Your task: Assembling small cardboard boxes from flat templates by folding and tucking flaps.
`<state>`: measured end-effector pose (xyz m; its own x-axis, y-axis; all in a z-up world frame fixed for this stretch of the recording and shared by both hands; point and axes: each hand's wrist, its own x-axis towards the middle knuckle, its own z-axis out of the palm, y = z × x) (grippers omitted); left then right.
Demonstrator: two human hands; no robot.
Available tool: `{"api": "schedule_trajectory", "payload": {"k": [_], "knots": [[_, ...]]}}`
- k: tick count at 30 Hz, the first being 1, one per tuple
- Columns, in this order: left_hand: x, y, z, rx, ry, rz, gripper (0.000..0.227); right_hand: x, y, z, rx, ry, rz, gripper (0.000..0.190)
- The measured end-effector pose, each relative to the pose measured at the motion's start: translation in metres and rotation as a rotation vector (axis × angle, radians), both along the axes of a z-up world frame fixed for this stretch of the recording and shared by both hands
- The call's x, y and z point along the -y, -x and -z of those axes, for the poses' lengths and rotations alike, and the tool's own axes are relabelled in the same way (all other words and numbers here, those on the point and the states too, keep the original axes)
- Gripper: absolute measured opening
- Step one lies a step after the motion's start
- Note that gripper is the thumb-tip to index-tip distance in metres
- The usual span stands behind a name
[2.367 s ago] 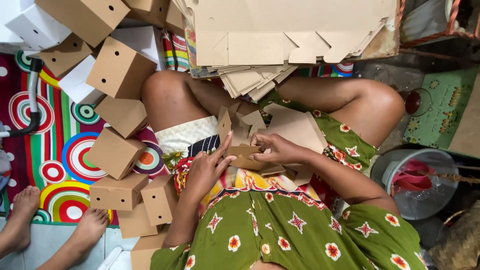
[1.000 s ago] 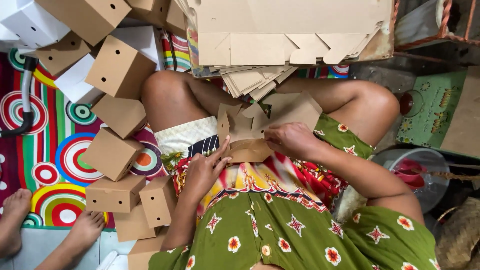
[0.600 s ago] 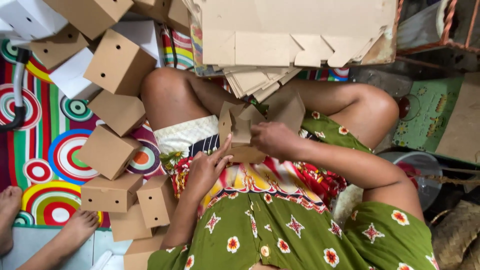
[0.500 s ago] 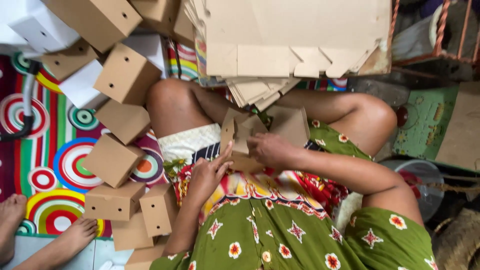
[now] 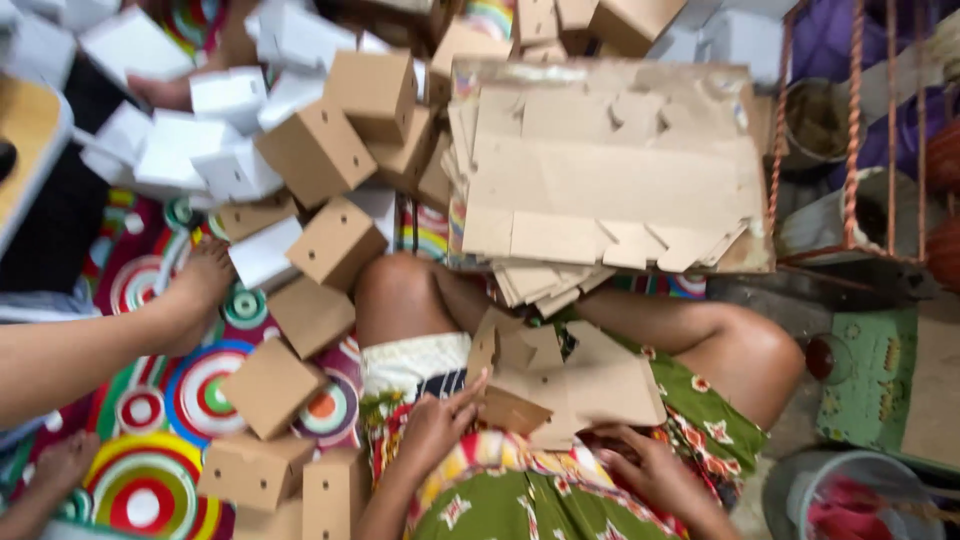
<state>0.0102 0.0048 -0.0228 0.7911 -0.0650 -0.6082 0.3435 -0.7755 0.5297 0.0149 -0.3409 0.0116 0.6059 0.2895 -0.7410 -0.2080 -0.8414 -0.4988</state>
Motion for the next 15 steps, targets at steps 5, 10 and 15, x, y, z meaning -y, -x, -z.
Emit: {"api": "schedule_trajectory", "payload": {"k": [5,10,15], "knots": [[0.002,0.010,0.003,0.091,-0.026,-0.006,0.050,-0.039,0.002,0.082,0.230,-0.100,0.020,0.076],[0.000,0.025,0.019,0.113,-0.073,-0.006,0.051,-0.071,0.001,0.095,0.427,-0.384,-0.102,0.060],[0.001,0.022,0.006,0.078,-0.072,-0.006,0.051,-0.072,-0.001,0.110,0.548,-0.313,-0.071,0.035]]}}
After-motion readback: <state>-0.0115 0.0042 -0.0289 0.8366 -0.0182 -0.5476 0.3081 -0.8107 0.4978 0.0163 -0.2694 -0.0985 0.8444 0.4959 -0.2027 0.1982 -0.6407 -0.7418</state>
